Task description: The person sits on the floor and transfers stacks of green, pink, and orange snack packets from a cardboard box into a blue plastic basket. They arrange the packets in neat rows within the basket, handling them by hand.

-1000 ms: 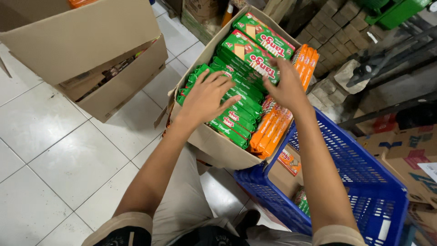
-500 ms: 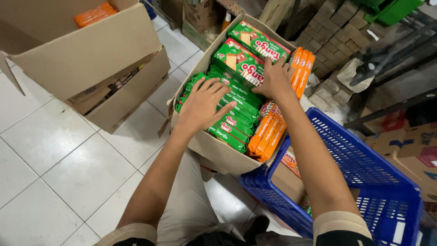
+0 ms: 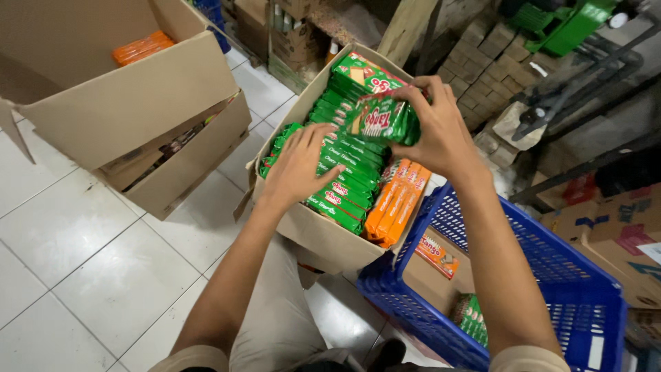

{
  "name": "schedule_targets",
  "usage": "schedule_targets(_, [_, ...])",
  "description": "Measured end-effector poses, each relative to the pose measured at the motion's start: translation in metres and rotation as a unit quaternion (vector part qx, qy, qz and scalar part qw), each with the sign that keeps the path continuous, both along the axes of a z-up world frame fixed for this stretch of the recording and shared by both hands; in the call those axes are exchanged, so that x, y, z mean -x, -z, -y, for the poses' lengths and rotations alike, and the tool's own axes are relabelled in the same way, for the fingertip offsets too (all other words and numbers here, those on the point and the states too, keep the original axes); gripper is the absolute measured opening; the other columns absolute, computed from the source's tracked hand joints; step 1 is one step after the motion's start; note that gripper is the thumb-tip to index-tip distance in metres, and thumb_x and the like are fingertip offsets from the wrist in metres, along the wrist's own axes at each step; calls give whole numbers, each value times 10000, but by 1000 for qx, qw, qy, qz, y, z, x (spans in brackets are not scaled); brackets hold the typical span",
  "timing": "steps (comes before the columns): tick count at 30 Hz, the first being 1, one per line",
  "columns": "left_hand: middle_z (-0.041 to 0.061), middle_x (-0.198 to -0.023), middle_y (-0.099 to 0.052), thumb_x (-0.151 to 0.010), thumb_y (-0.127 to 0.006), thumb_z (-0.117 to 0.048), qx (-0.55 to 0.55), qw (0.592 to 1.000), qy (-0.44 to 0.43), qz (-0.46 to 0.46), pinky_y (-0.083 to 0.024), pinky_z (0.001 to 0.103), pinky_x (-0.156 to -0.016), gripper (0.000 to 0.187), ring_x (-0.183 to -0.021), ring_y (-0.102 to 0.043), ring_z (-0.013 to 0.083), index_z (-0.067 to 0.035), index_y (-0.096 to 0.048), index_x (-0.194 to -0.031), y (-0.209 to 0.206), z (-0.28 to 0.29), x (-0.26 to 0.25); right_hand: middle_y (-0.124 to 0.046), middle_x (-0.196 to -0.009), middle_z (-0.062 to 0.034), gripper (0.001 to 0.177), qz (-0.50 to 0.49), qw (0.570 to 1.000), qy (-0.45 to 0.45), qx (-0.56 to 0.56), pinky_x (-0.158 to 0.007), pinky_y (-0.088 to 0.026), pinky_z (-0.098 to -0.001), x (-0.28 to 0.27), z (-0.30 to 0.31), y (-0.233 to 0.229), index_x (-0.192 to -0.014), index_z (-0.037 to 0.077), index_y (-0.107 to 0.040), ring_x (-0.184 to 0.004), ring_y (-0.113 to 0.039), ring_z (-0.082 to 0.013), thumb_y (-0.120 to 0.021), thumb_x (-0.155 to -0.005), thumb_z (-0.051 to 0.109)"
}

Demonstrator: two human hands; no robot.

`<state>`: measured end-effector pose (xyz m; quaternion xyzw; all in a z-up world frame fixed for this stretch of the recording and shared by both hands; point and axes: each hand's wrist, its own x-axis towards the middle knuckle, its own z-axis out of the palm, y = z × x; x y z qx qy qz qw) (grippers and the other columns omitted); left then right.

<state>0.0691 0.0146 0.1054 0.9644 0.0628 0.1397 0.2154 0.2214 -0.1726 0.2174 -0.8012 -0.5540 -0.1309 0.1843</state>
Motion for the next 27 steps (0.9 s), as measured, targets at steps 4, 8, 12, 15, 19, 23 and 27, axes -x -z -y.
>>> schedule_targets(4, [252, -1555, -315, -790, -814, -485, 72, 992, 36, 93, -240, 637, -1179, 1048, -1455, -292, 431, -27, -234, -1534, -26, 11, -5, -482, -1227, -142, 734, -12, 999, -39, -12, -917, -467, -522, 21, 21, -33, -1232, 157, -573, -1070, -547, -415, -859, -557, 196])
schedule_targets(8, [205, -1631, -243, -659, -842, -646, 147, 957, 159, 194, -243, 522, -1242, 1291, -1515, -268, 374, -77, -113, -1560, -59, 16, -26, -403, -1278, -204, 650, 0, 986, -166, 8, -956, -468, -446, 36, 36, -71, -1279, 59, -518, -1148, -526, -340, -887, -765, 209])
schedule_targets(12, [105, -1381, -543, -701, -885, -474, 216, 923, 221, 228, -453, 398, -1069, 953, -1267, -560, 274, -131, -376, -1430, -95, 27, -25, -462, -1302, -243, 717, 34, 981, -185, -46, -1036, -466, -476, 41, 45, -83, -1320, 19, -536, -1242, -527, -385, -902, -759, 273])
schedule_targets(15, [114, -1270, -610, -653, -870, -512, 263, 927, 121, 238, -513, 411, -984, 953, -1163, -600, 249, -92, -400, -1368, -93, 40, -30, -182, -1669, -137, 1027, -63, 965, -174, -183, -1257, -524, -547, 43, 45, -69, -1590, 98, -203, -1499, -464, -421, -902, -852, 242])
schedule_targets(19, [131, -1275, -620, -617, -771, -585, 494, 820, -48, 286, -541, 394, -998, 937, -1179, -643, 259, -66, -395, -1300, -94, 62, -31, -192, -1653, -157, 1076, -101, 968, -145, -181, -1342, -367, -518, 53, 30, -33, -1594, 109, -130, -1561, -324, -358, -844, -827, 356])
schedule_targets(23, [60, -1077, -743, -823, -760, -291, 667, 656, -16, 353, -535, 301, -976, 349, -1019, -677, 108, -37, -711, -1056, -83, 70, -42, -374, -1572, -191, 938, -47, 995, -33, -84, -1168, -374, -479, 60, 4, 3, -1542, 32, -234, -1435, -409, -368, -821, -833, 212])
schedule_targets(27, [111, -1336, -474, -513, -552, -739, 647, 742, -171, 45, -410, 371, -1062, 1212, -1308, -449, 192, 52, -281, -1390, -88, 48, -21, -433, -1533, -192, 917, -108, 993, -12, -52, -995, -481, -505, 52, -9, 1, -1551, 119, -238, -1397, -438, -375, -675, -745, 115])
